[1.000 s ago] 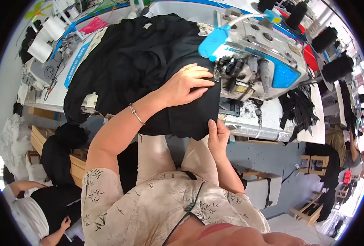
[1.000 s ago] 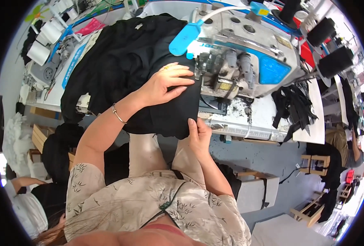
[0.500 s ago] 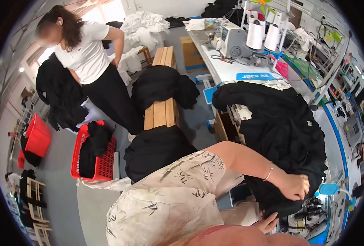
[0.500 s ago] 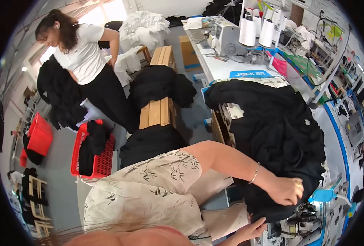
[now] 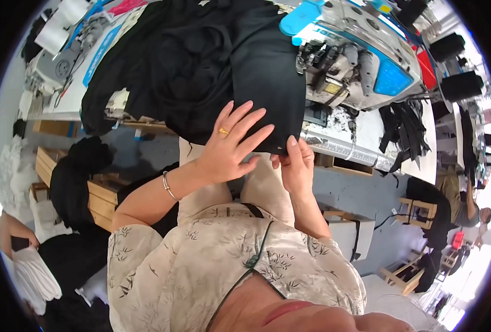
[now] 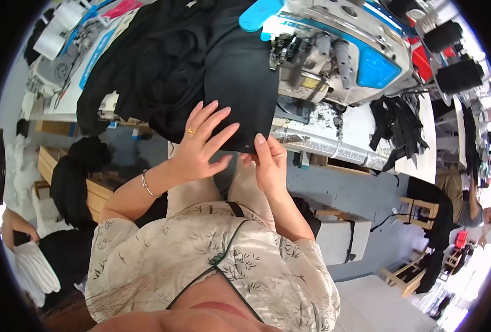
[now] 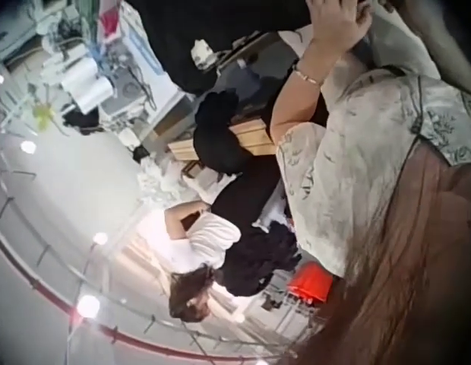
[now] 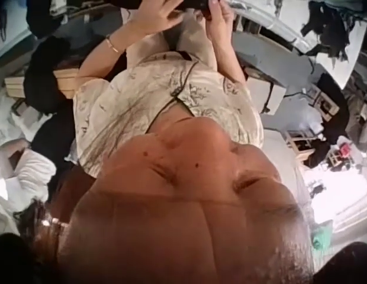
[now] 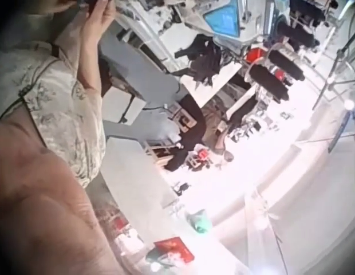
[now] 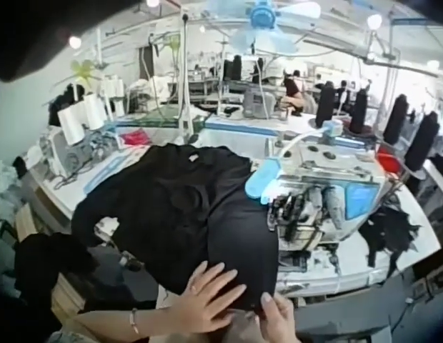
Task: The worker is sorting and inspecting pieces of black garments at a workstation.
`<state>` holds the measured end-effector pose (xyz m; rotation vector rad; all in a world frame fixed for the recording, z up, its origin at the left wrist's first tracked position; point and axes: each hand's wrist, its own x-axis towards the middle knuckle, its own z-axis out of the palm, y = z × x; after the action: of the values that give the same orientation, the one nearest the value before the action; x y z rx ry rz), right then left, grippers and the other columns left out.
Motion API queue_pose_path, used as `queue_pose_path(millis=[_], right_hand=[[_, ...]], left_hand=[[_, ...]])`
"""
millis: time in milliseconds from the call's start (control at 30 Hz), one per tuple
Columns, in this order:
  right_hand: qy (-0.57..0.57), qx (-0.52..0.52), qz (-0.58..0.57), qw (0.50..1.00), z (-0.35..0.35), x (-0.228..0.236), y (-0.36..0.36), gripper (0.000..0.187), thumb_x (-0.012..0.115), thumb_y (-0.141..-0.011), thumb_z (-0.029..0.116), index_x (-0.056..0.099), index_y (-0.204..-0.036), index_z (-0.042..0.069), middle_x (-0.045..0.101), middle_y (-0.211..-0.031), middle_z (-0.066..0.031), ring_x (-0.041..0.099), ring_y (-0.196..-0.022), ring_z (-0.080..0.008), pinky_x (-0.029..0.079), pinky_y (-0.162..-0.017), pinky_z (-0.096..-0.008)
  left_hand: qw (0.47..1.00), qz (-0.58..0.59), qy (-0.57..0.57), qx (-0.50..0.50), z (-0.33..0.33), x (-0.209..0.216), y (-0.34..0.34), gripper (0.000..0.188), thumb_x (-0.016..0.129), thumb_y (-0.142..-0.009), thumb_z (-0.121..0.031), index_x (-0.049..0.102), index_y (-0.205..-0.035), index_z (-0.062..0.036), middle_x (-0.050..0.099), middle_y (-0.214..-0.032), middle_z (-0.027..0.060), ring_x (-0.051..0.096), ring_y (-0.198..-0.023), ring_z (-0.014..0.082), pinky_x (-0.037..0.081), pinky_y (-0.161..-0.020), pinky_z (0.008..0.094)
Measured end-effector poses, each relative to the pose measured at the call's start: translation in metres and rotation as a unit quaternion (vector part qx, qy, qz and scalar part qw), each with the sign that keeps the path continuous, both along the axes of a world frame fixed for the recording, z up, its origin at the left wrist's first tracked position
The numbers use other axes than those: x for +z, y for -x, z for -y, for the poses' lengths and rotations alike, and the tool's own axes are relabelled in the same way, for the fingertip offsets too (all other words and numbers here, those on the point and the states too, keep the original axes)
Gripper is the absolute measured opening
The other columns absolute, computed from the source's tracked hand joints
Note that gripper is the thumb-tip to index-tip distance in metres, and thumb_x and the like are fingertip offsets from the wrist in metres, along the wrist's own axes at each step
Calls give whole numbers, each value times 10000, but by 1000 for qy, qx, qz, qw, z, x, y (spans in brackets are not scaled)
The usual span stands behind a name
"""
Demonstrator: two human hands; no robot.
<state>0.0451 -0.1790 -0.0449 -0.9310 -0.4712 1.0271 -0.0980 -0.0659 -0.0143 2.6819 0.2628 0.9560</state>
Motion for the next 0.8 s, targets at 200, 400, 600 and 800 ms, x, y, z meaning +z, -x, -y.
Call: queue_pose_path(millis=[200,400,600,800], right_hand=[[-17,-12,104,994,7,1,4,254,468,-953,210,598,-928,-7,624,-770,-70,575,-616,-124,461,-511,-245],[6,-10,190,982,1,-1,8,240,464,-946,158,596,-901,-37,617,-725,-80,567,-613,-117,469,-590,-247],[-13,-44,113,993,-47,3,-24,214,491,-935,161,605,-903,-18,621,-722,-70,578,-596,-115,482,-561,-242],[22,-30,97,995,-68,15,-62,297,449,-952,214,610,-849,-13,651,-802,-117,602,-590,-129,502,-528,-248]], left_hand=[[997,-18,-80,1,-15,2,-41,674,707,-625,-234,501,-1247,-74,366,-1365,158,305,-1289,368,189,-1061,552],[989,11,-113,-98,-45,7,-34,409,580,-663,12,614,-1057,-89,554,-1184,62,466,-1198,265,264,-1056,515],[990,8,-40,-137,-83,12,-58,477,571,-602,75,627,-1043,-98,555,-1176,57,461,-1196,273,277,-1050,511],[993,-17,71,-89,-101,19,-96,352,562,-637,87,679,-926,-78,603,-1113,84,486,-1164,259,294,-1049,483]])
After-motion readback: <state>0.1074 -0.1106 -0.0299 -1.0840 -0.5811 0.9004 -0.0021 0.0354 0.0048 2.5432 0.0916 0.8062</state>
